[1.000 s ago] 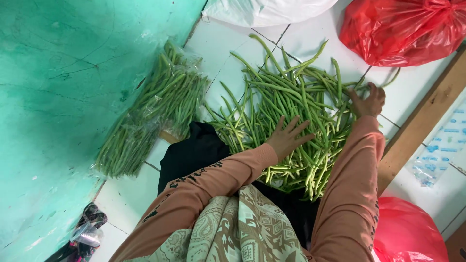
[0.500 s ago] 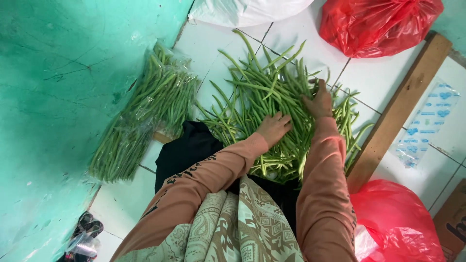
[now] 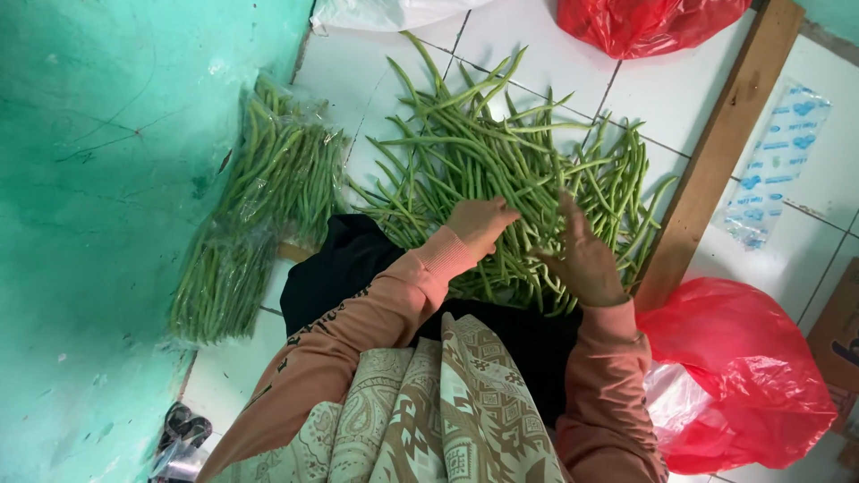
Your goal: Bagging green beans into small plastic bags
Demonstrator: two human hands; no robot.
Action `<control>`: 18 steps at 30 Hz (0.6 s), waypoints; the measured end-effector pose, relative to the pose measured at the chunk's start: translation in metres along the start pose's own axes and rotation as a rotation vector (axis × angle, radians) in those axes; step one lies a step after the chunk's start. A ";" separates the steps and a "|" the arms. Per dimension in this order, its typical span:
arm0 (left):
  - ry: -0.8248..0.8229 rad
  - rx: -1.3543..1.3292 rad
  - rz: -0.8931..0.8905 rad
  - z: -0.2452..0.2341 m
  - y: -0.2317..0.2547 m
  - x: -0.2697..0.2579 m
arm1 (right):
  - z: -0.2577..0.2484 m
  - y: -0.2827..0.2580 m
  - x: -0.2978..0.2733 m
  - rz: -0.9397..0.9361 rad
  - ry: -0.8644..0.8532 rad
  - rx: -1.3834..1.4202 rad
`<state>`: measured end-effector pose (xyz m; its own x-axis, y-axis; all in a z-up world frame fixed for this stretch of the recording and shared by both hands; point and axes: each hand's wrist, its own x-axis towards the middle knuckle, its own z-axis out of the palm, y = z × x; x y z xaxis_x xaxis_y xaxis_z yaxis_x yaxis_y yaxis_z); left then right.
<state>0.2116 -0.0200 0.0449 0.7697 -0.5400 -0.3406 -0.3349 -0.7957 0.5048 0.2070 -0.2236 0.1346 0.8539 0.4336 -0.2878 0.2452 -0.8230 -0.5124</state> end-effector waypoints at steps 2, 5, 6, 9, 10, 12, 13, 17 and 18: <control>0.048 0.029 -0.041 -0.005 -0.005 0.001 | -0.001 0.017 0.020 -0.068 0.073 -0.022; 0.103 0.073 -0.099 -0.002 -0.024 0.014 | 0.014 0.041 0.084 -0.168 0.179 -0.034; 0.099 0.076 -0.108 0.002 -0.030 0.019 | 0.022 0.048 0.108 -0.184 0.204 -0.024; -0.007 0.094 -0.162 0.034 -0.036 0.035 | 0.057 0.055 0.188 -0.159 0.098 0.056; -0.006 0.093 -0.174 0.038 -0.030 0.035 | 0.071 0.055 0.213 -0.168 0.091 0.059; -0.082 0.042 -0.257 0.049 -0.015 0.036 | 0.100 0.054 0.258 -0.220 0.124 -0.094; -0.086 0.042 -0.264 0.070 -0.012 0.050 | 0.099 0.032 0.268 -0.223 0.120 -0.088; -0.343 0.164 -0.545 0.123 -0.015 0.079 | 0.096 -0.029 0.290 -0.012 -0.162 -0.133; -0.314 0.151 -0.546 0.126 -0.022 0.080 | 0.095 -0.039 0.293 0.057 -0.228 -0.155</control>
<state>0.2123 -0.0806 -0.0935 0.6631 -0.0828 -0.7439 -0.0300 -0.9960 0.0840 0.4039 -0.0293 -0.0068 0.7474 0.4418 -0.4962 0.2819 -0.8872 -0.3653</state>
